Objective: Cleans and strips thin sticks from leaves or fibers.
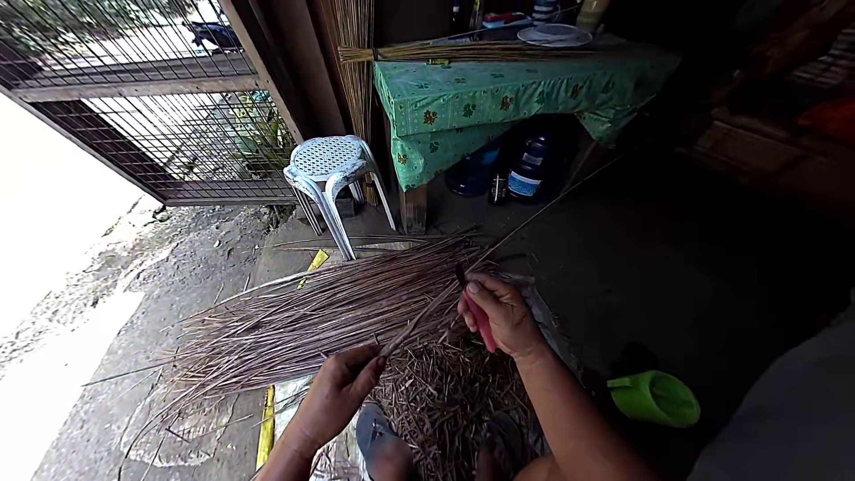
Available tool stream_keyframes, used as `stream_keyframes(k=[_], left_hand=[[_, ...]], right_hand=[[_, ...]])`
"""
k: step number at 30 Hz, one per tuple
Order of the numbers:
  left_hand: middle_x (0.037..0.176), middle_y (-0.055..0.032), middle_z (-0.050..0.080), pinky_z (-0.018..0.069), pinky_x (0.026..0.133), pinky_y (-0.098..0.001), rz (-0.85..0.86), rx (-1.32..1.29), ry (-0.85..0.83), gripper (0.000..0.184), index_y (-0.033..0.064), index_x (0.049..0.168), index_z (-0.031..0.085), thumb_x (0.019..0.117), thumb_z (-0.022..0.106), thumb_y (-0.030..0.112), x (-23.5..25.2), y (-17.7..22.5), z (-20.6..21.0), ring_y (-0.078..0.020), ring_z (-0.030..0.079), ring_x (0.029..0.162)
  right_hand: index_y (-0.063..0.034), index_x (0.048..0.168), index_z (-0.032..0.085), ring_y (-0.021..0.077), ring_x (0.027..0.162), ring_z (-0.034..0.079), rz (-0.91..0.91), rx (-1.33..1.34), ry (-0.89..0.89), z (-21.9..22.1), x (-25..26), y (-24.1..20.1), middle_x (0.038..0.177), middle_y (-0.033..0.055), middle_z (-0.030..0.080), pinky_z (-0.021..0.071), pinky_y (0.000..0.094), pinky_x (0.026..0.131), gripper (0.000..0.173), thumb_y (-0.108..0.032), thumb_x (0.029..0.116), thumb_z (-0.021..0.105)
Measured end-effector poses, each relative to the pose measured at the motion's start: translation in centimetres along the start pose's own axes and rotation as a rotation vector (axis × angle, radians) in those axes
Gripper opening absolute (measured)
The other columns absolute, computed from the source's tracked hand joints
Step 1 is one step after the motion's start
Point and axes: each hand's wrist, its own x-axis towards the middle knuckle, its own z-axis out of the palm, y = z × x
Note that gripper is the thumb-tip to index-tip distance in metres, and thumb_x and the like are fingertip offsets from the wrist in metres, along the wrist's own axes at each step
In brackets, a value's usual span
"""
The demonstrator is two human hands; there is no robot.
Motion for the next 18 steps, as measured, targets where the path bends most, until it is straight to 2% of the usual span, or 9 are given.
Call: stream_keyframes(k=[2, 5, 7, 11, 18], left_hand=[[0.068, 0.0084, 0.059, 0.0431, 0.05, -0.0185, -0.001, -0.017, -0.036, 0.035, 0.0099, 0.11, 0.073, 0.1059, 0.048, 0.033, 0.2, 0.2, 0.0, -0.0004, 0.049, 0.053], [0.064, 0.009, 0.056, 0.0391, 0.047, -0.0185, 0.01, -0.06, -0.071, 0.038, 0.0105, 0.104, 0.072, 0.107, 0.043, 0.035, 0.1, 0.1, 0.0, -0.0002, 0.045, 0.05], [0.063, 0.0097, 0.055, 0.0368, 0.045, -0.0177, -0.004, -0.095, -0.08, 0.038, 0.0109, 0.104, 0.073, 0.1069, 0.044, 0.035, 0.0, 0.1, -0.3, 0.0008, 0.043, 0.048], [0.062, 0.009, 0.054, 0.0325, 0.042, -0.0156, -0.053, -0.224, -0.143, 0.039, 0.0105, 0.113, 0.074, 0.1072, 0.046, 0.037, 0.2, 0.5, -0.4, 0.0017, 0.039, 0.046], [0.063, 0.0081, 0.056, 0.0332, 0.042, -0.0152, -0.07, -0.252, -0.166, 0.04, 0.0104, 0.112, 0.074, 0.1075, 0.046, 0.037, 0.0, 0.4, -0.5, 0.0017, 0.04, 0.046]], right_hand=[[0.0028, 0.118, 0.065, 0.0085, 0.058, 0.062, 0.057, -0.025, -0.186, 1.7, -1.0, 0.5, 0.08, 0.0035, 0.07, 0.0531, 0.0233, 0.052, 0.027, -0.016, 0.1075, 0.049], [0.0033, 0.116, 0.067, 0.006, 0.057, 0.061, 0.068, -0.045, -0.364, 3.7, -2.0, 1.7, 0.08, 0.0018, 0.071, 0.0525, 0.0219, 0.052, 0.028, -0.018, 0.1075, 0.051], [0.0038, 0.116, 0.068, 0.005, 0.058, 0.062, 0.012, -0.051, -0.372, 3.9, -1.9, 2.0, 0.08, 0.0013, 0.071, 0.0529, 0.021, 0.052, 0.027, -0.017, 0.1071, 0.053], [0.0048, 0.114, 0.069, 0.0038, 0.06, 0.062, -0.071, -0.112, -0.339, 3.4, -1.5, 1.9, 0.08, 0.0014, 0.071, 0.0531, 0.0193, 0.054, 0.026, -0.015, 0.1063, 0.054], [0.0039, 0.118, 0.07, 0.0038, 0.061, 0.062, -0.141, -0.136, -0.274, 2.3, -0.8, 1.8, 0.081, 0.0007, 0.072, 0.0542, 0.0198, 0.055, 0.027, -0.014, 0.1064, 0.054]])
